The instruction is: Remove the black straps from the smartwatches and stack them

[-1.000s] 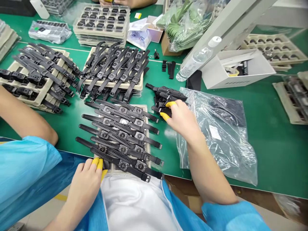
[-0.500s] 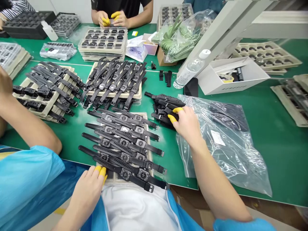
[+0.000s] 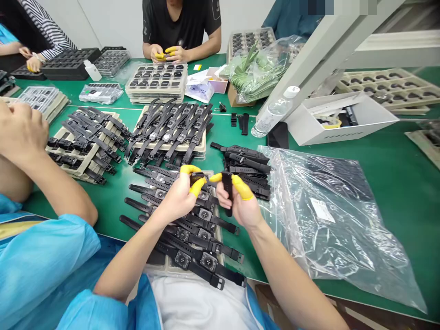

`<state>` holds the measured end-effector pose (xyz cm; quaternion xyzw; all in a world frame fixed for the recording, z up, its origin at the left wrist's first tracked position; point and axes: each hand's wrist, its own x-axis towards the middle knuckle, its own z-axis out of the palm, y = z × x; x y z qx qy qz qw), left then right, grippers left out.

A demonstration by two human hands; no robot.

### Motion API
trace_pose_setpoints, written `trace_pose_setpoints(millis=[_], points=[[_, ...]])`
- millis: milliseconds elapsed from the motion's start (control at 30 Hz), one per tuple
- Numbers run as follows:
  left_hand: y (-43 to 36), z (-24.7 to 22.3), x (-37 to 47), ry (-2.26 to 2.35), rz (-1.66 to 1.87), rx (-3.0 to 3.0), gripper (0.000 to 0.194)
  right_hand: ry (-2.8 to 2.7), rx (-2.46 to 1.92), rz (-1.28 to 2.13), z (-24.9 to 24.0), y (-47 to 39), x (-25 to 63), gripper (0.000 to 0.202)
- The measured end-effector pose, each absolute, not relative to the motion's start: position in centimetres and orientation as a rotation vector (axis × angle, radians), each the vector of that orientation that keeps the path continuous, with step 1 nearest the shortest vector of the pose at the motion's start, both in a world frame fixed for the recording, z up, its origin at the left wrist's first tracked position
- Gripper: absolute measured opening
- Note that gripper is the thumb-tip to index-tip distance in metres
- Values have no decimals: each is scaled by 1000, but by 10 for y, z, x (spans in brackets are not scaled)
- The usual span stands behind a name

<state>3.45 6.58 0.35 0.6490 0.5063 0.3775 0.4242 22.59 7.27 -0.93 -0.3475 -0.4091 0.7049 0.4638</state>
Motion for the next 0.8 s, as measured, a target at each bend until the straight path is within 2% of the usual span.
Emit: trace_pose_setpoints(millis=[167, 400, 600, 800], points=[[80, -40, 49, 1126, 1006, 1860, 46, -1021, -899, 1952, -28, 64, 220, 44], [77, -36, 38, 1061, 1006, 2081, 65, -1129, -853, 2053, -23, 67, 226, 43], [78, -35, 39, 1017, 1023, 2117, 54, -961, -822, 2098, -29, 68, 228, 34], [75, -33, 39, 1068, 999, 2140, 47, -774, -801, 2124, -26, 69, 226, 34]])
